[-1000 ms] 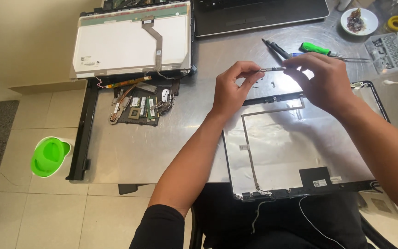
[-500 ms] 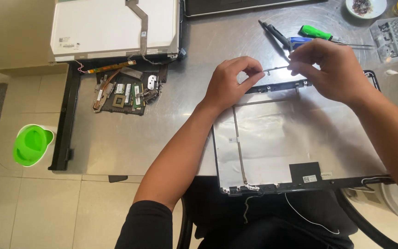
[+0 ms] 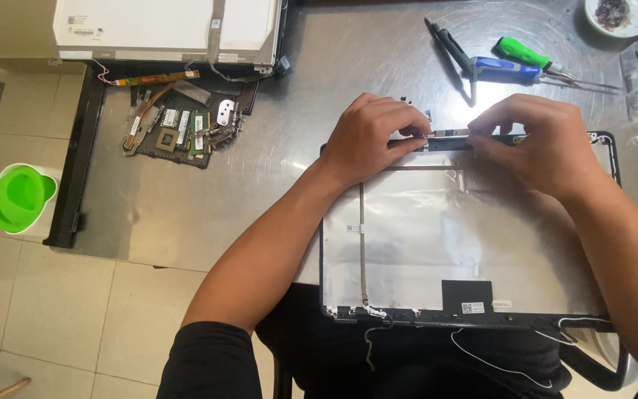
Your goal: Cleaning a laptop bezel and installing a small electronic component with screws
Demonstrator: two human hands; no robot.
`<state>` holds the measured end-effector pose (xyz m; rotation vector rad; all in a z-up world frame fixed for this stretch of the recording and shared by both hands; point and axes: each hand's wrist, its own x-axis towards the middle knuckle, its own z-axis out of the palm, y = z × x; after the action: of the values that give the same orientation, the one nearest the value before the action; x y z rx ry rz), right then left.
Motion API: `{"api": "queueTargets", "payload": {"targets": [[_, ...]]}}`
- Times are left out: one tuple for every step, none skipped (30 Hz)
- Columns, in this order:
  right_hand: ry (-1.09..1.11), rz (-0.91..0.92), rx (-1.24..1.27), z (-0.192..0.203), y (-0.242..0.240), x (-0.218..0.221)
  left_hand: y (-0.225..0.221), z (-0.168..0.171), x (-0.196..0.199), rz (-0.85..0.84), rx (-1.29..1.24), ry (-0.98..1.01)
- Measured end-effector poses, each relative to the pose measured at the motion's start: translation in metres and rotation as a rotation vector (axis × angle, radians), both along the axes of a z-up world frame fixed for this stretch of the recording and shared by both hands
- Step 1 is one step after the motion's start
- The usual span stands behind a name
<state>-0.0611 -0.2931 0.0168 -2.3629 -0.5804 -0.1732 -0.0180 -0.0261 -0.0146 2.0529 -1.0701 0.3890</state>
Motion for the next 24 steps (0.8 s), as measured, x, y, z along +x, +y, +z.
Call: {"api": "queueTargets", "payload": {"targets": [[-0.003, 0.004, 0.001, 0.002, 0.000, 0.000, 0.000, 0.001, -0.001, 0.004, 0.001, -0.003], [-0.005, 0.008, 0.021, 0.003, 0.000, -0.001, 0.000, 0.002, -0.002, 0.035, 0.002, 0.019], [-0.008, 0.011, 0.042, 0.004, 0.000, -0.002, 0.000, 0.002, -0.003, 0.066, 0.003, 0.040], [-0.004, 0.010, 0.041, 0.004, 0.000, -0.004, 0.000, 0.004, -0.004, 0.066, 0.003, 0.044], [-0.007, 0.009, 0.054, 0.004, -0.001, -0.005, -0.001, 0.007, -0.005, 0.079, -0.014, 0.062], [-0.013, 0.007, 0.069, 0.005, -0.001, -0.005, 0.000, 0.010, -0.004, 0.091, -0.029, 0.075], [-0.013, 0.006, 0.070, 0.006, -0.001, -0.005, -0.001, 0.009, -0.004, 0.090, -0.027, 0.076], [-0.001, 0.002, 0.062, 0.006, -0.001, -0.005, -0.001, 0.009, -0.005, 0.097, -0.031, 0.068], [0.010, -0.003, 0.054, 0.006, 0.000, -0.005, -0.001, 0.008, -0.005, 0.104, -0.035, 0.060], [0.014, -0.010, 0.057, 0.005, -0.001, -0.005, -0.002, 0.009, -0.007, 0.097, -0.032, 0.064], [0.010, -0.002, 0.060, 0.004, -0.002, -0.005, -0.003, 0.011, -0.008, 0.105, -0.052, 0.060], [0.004, 0.006, 0.064, 0.003, -0.003, -0.004, -0.003, 0.013, -0.009, 0.112, -0.071, 0.054], [0.005, -0.001, 0.068, 0.003, -0.002, -0.004, -0.003, 0.014, -0.010, 0.104, -0.068, 0.055], [0.008, 0.002, 0.065, 0.004, -0.002, -0.004, -0.004, 0.014, -0.011, 0.106, -0.082, 0.047], [0.012, 0.006, 0.063, 0.005, -0.001, -0.005, -0.005, 0.015, -0.013, 0.108, -0.097, 0.040], [0.010, 0.003, 0.063, 0.006, -0.001, -0.005, -0.005, 0.015, -0.014, 0.104, -0.097, 0.038], [0.026, 0.006, 0.067, 0.007, -0.001, -0.005, -0.006, 0.015, -0.015, 0.079, -0.130, 0.057], [0.046, 0.010, 0.071, 0.006, 0.000, -0.006, -0.006, 0.013, -0.017, 0.057, -0.162, 0.079], [0.047, 0.008, 0.072, 0.007, 0.002, -0.007, -0.009, 0.019, -0.023, 0.055, -0.161, 0.080], [0.055, 0.024, 0.104, 0.007, 0.003, -0.008, -0.012, 0.025, -0.028, -0.007, -0.290, 0.278], [0.063, 0.040, 0.136, 0.008, 0.004, -0.009, -0.016, 0.030, -0.034, -0.071, -0.416, 0.476], [0.068, 0.037, 0.138, 0.006, 0.006, -0.010, -0.019, 0.033, -0.037, -0.072, -0.414, 0.482], [0.064, 0.054, 0.164, 0.004, 0.007, -0.012, -0.022, 0.035, -0.040, -0.071, -0.442, 0.556], [0.063, 0.070, 0.187, 0.003, 0.008, -0.015, -0.026, 0.037, -0.045, -0.070, -0.472, 0.633]]}}
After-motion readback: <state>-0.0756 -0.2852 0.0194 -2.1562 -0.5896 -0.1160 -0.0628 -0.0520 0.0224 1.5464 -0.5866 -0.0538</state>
